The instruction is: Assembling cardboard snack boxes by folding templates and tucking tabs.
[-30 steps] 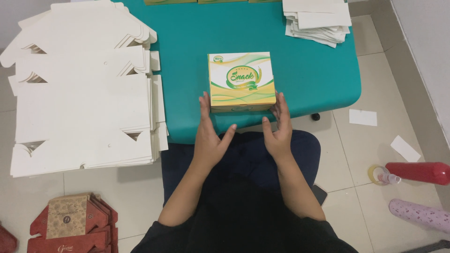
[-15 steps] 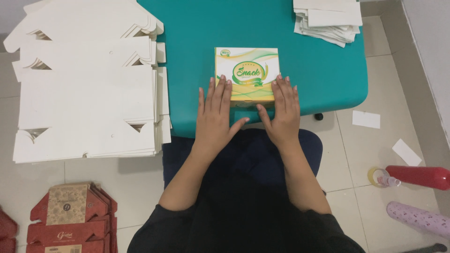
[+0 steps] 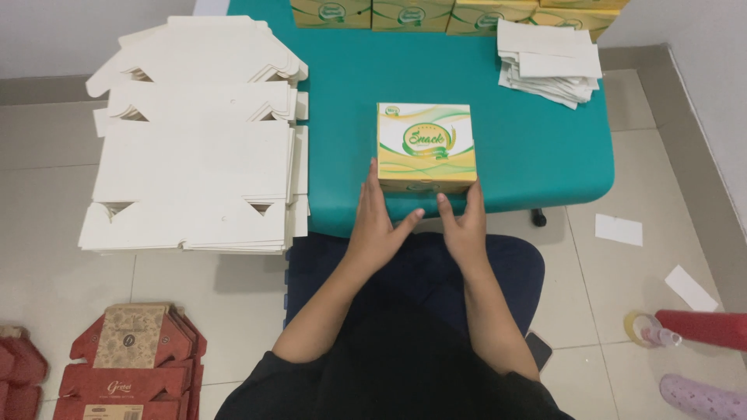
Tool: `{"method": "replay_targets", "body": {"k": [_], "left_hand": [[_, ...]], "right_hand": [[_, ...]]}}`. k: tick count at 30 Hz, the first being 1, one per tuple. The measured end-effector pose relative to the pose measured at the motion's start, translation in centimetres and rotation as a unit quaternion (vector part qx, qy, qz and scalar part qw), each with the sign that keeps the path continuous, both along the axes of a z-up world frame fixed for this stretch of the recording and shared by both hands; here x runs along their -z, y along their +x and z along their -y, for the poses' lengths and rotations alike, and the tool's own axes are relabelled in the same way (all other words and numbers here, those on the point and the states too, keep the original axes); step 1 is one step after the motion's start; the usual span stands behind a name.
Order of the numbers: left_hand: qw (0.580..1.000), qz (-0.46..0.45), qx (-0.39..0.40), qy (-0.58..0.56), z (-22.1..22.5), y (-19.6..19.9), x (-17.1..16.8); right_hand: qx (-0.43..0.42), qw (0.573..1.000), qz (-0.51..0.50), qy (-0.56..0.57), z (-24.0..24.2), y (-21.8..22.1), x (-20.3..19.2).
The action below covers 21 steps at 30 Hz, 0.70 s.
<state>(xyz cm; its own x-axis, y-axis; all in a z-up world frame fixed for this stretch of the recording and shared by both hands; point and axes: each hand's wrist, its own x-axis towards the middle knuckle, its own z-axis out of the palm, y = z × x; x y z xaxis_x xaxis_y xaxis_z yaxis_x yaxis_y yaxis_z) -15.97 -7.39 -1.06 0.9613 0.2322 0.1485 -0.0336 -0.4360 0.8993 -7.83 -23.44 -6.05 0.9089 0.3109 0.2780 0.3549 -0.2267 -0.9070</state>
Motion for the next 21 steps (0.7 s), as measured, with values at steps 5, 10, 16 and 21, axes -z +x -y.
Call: {"method": "replay_targets", "body": {"k": [5,10,16,21], "left_hand": [[0.986,-0.061,0.062,-0.141,-1.6,-5.5,-6.5],[0.980,-0.116,0.070,-0.145,-7.2,-9.6,-13.1],[0.994,-0.072,-0.026,-0.077,-16.0,-8.4,-15.1],[0.973,0.167,-0.125,0.101,-25.9,-1.5,-10.6]], "right_hand": [[-0.023,0.999,0.021,0.023,-2.0,-2.9,-5.6],[-0.145,0.985,0.095,-0.017,-6.1,-3.6,-11.5],[-0.238,0.951,0.188,-0.065,-15.5,-0.8,-14.8],[-0.244,0.957,0.156,-0.014,-24.5,2.8,-15.9]]}}
